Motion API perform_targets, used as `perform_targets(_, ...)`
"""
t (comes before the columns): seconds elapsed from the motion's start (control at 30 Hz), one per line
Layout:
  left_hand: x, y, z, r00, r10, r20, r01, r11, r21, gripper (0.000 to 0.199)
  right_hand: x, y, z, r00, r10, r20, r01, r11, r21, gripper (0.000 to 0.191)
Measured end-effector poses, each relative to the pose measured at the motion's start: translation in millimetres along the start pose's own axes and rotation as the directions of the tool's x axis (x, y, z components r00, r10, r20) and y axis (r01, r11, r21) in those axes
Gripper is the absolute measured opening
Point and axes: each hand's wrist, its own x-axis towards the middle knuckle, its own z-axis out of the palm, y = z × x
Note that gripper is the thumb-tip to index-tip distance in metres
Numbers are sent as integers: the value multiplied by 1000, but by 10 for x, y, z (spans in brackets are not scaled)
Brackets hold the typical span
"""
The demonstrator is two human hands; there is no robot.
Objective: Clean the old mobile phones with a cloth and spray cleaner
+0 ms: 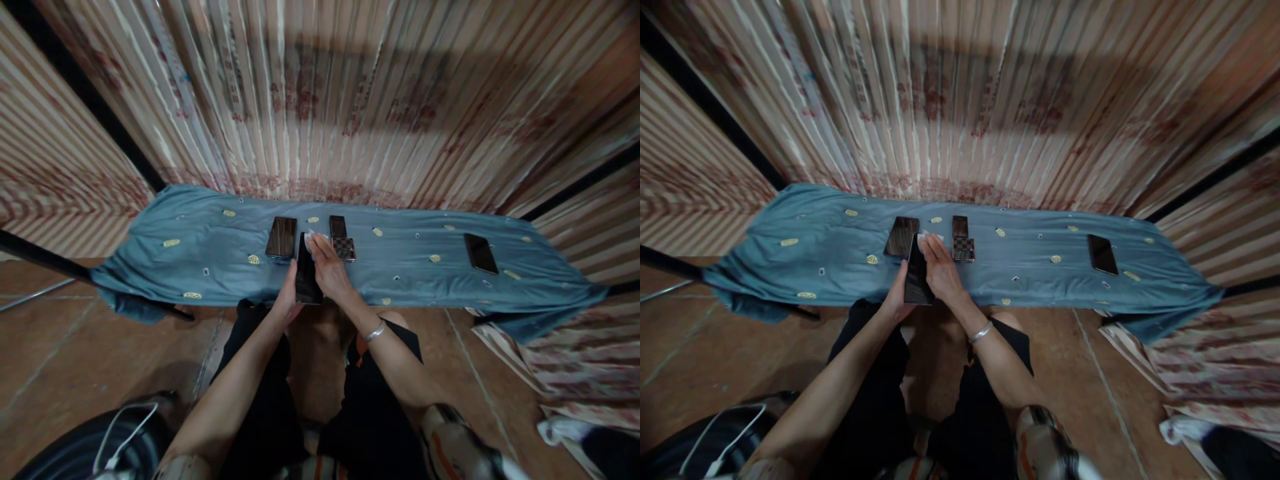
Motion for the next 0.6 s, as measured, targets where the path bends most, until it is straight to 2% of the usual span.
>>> perform_targets(0.07, 65, -28, 29, 999, 34, 32, -34, 999, -3, 54, 18, -5, 29, 998, 50, -42, -50, 999, 6, 64)
perform_targets(0.17, 102, -71, -3, 998, 62, -16, -62, 998, 10, 52, 32, -45, 90, 996, 83, -27, -82, 996, 17, 61)
perform_targets(0.33, 67, -75, -149, 984, 127, -123, -124, 992, 36, 46, 18, -178, 163, 998, 58, 25, -59, 998, 21, 65)
perform_targets(0.47, 112, -64, -195, 977, 173, -122, -165, 984, 72, 41, -14, -255, 200, 999, 31, 27, -32, 999, 34, 60)
perform_targets(0.6, 191, -94, -166, 967, 218, -131, -211, 975, 67, 42, -27, -221, 203, 998, 40, 40, -41, 999, 28, 58)
